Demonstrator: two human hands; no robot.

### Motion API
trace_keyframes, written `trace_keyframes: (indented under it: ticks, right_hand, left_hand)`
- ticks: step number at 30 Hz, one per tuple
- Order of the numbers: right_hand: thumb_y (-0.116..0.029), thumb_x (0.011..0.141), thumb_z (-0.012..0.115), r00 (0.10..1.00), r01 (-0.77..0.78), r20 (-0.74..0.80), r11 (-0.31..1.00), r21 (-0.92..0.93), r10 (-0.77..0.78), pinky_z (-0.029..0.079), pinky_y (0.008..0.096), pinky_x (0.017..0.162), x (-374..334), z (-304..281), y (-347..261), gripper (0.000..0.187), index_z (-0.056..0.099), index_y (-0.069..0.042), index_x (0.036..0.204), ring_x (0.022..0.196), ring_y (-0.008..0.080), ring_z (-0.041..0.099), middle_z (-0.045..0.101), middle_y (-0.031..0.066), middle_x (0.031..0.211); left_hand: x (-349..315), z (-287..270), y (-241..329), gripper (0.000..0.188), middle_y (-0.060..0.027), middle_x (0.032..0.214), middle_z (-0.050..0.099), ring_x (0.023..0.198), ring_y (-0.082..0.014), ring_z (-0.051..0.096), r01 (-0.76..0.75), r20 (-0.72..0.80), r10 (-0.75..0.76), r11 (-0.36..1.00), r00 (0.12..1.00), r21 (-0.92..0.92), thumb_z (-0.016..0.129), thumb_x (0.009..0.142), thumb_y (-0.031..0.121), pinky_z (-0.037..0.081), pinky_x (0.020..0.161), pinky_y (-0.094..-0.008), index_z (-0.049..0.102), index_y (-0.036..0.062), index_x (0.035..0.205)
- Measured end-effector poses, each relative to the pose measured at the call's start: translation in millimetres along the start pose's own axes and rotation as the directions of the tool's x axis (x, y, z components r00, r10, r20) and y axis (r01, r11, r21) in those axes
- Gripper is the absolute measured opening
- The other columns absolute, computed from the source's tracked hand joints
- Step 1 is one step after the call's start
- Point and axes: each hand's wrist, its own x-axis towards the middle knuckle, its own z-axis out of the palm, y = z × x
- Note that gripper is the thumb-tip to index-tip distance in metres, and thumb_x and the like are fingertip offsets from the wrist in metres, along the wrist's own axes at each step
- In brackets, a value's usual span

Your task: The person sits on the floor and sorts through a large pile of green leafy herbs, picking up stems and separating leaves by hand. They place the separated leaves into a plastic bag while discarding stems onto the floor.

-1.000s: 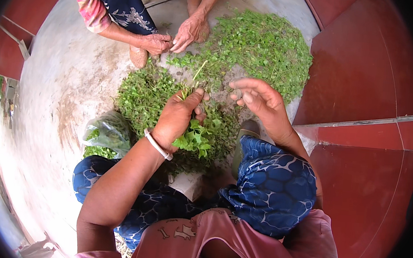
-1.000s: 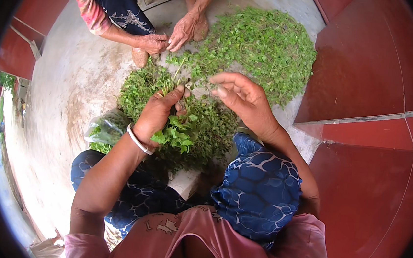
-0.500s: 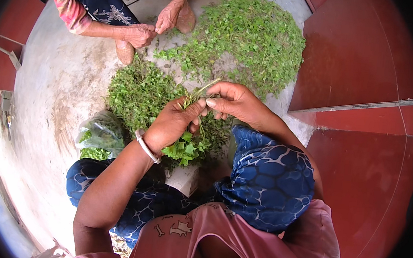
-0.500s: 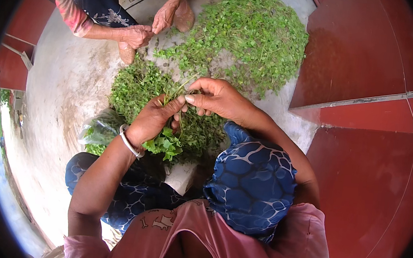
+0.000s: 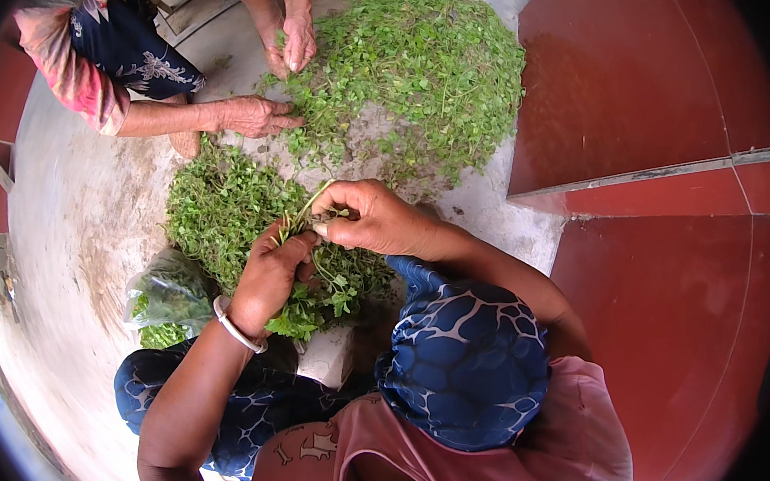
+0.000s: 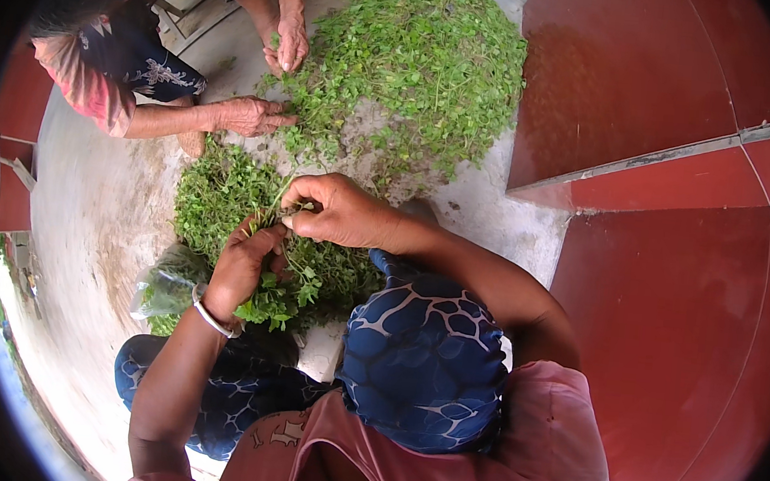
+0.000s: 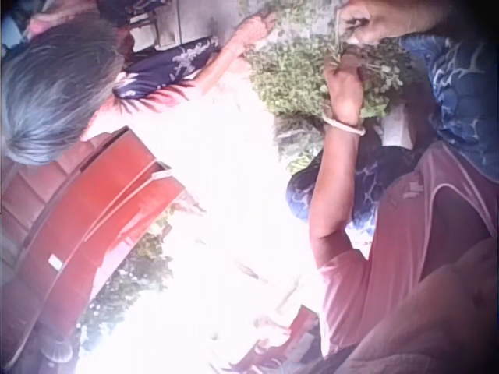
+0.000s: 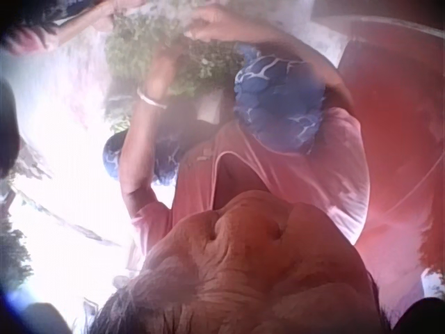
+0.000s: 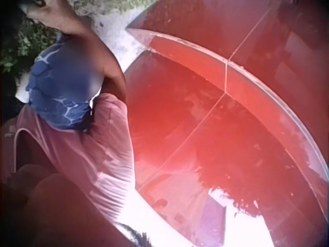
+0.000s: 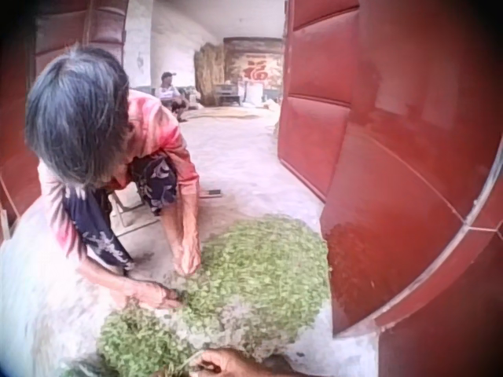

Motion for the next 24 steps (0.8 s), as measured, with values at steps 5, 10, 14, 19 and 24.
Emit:
trace_keyframes:
  ticks: [5,10,14,19,24]
  right_hand:
    - [-0.011,0.083,0.059,0.957,-0.29,0.102,0.928,0.236,0.273,0.039,0.0198,0.056,-10,-8,-6,0.017,0.055,-0.002,0.097,0.063,0.003,0.048,0.056,-0.0006,0.074]
    - [-0.014,0.078,0.057,0.948,-0.229,-0.005,0.674,-0.703,0.317,0.048,0.0415,0.078,-17,-33,60,0.031,0.054,-0.005,0.107,0.092,0.0321,0.059,0.059,0.017,0.1]
    - [-0.01,0.076,0.058,0.922,-0.325,-0.378,0.364,-0.873,-0.083,0.05,0.0425,0.068,-11,-102,112,0.031,0.056,-0.013,0.106,0.08,0.0332,0.06,0.057,0.0129,0.098]
    - [-0.004,0.073,0.054,0.928,-0.369,-0.365,-0.053,-0.928,-0.082,0.051,0.0385,0.06,37,-150,126,0.027,0.056,-0.01,0.099,0.074,0.0291,0.062,0.056,0.0136,0.09]
    - [-0.005,0.073,0.054,0.942,-0.335,-0.333,-0.149,-0.93,-0.038,0.052,0.0387,0.061,49,-157,141,0.026,0.055,-0.008,0.099,0.075,0.0272,0.063,0.057,0.0136,0.09]
  left_hand:
    - [6,-8,7,0.015,-0.0024,0.067,0.051,0.056,-0.0119,0.047,-0.019,-0.136,0.017,1.0,0.991,-0.013,0.05,0.086,0.016,0.039,0.053,-0.0255,0.054,0.0029,0.09]
    - [-3,-5,16,0.012,-0.0043,0.074,0.055,0.066,-0.0137,0.053,-0.043,-0.192,0.015,0.989,0.981,-0.141,0.046,0.091,0.016,0.043,0.057,-0.0276,0.051,0.0043,0.091]
    - [0,-14,3,0.01,-0.0042,0.072,0.054,0.065,-0.0139,0.053,-0.063,-0.011,0.062,0.982,0.998,-0.178,0.047,0.093,0.015,0.044,0.058,-0.0288,0.048,0.0055,0.094]
    - [-1,-12,8,0.01,0.0016,0.067,0.047,0.059,-0.0078,0.045,0.017,-0.066,-0.019,1.0,0.998,-0.018,0.049,0.094,0.017,0.04,0.05,-0.0227,0.048,0.0071,0.094]
    - [0,-12,5,0.008,0.0039,0.07,0.045,0.059,-0.0055,0.043,0.026,-0.051,-0.023,0.998,0.998,0.051,0.049,0.094,0.016,0.04,0.051,-0.0224,0.049,0.0082,0.094]
